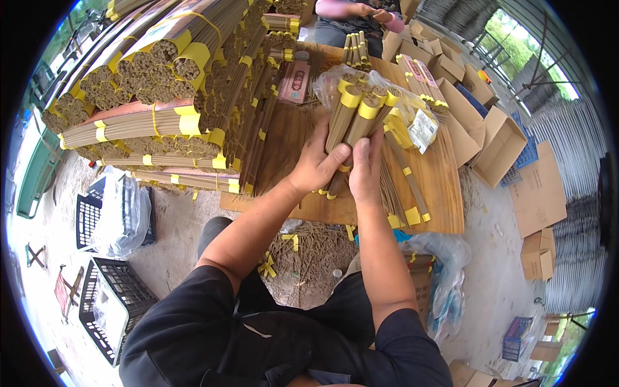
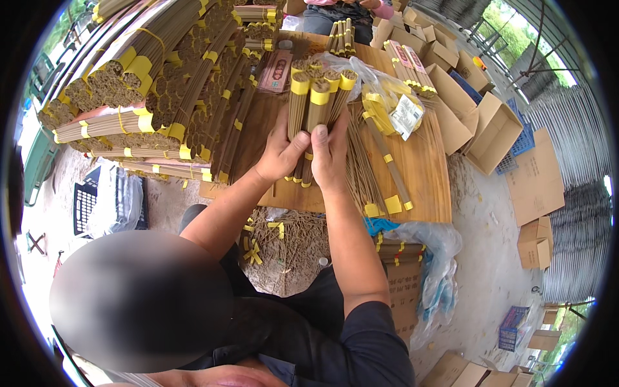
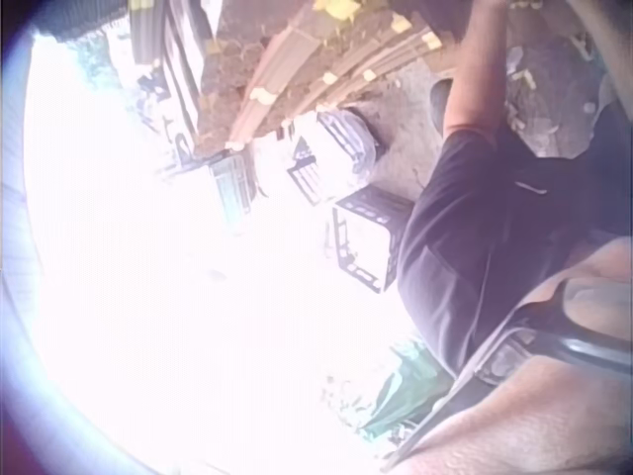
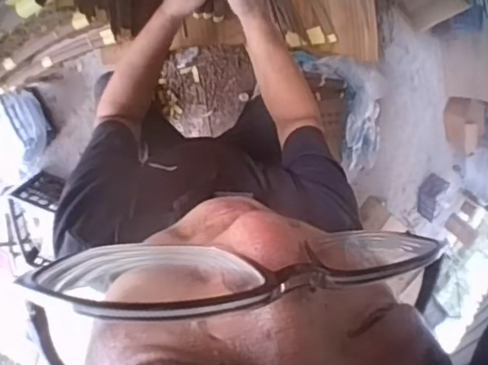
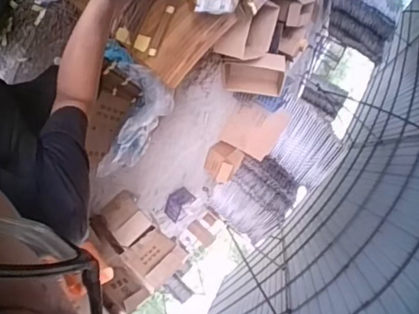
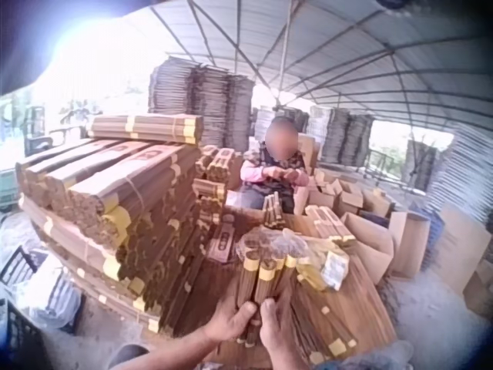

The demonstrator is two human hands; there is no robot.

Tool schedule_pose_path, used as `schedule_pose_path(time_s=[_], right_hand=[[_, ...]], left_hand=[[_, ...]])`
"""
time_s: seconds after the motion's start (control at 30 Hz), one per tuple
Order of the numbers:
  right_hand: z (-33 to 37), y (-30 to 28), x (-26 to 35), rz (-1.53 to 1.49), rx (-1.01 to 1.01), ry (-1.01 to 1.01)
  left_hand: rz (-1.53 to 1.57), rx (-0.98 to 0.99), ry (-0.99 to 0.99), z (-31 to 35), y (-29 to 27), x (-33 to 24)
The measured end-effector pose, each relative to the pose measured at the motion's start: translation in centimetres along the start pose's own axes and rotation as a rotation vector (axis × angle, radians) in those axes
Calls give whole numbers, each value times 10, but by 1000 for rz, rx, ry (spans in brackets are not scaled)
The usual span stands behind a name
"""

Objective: The person gathers bundles of incense sticks, aligns them, and secures them with yellow bands. They then place the finished bundles into pink packaging sleeves and stack them on a wooden table.

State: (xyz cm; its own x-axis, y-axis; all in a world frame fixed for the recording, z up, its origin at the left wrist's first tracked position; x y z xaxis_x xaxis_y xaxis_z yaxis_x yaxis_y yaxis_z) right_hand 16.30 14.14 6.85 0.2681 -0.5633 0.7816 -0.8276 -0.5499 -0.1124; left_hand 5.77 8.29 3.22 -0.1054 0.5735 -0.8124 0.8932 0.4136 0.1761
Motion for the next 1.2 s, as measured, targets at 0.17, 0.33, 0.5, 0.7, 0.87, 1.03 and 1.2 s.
schedule_pose_path(time_s=[0.17, 0.33, 0.5, 0.7, 0.87, 1.03, 1.2], right_hand=[[3, -13, -17, -157, 62, 44], [4, -22, -14, -49, -62, 48], [3, -22, -7, -49, -110, 38], [3, -18, 0, 45, -37, -49], [4, -13, 9, 98, -44, -208], [-2, -4, 20, 18, -44, -263], [1, -1, 21, -17, -25, -193]], left_hand=[[-86, 167, 38, 4, 14, 1], [170, 83, -94, 5, 16, 9], [65, 79, -94, 5, 10, 5], [-25, 133, 4, 1, 7, 0], [-67, 127, 8, 0, 10, -7], [-104, 127, 75, 1, 11, -8], [-93, 209, 9, 1, 11, -9]])
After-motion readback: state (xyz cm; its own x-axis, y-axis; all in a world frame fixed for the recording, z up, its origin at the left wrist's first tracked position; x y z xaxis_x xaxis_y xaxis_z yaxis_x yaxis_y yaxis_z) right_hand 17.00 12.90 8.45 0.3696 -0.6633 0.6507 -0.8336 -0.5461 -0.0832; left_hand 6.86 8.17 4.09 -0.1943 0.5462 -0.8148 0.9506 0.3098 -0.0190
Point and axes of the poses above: each hand's wrist, its own z-axis away from the middle knuckle, its own y-axis out of the palm, x = y × z, the point moved 7 cm from there along -z, towards the middle knuckle, and after that the axes turned 8 degrees about z, right-handed, at the moved point
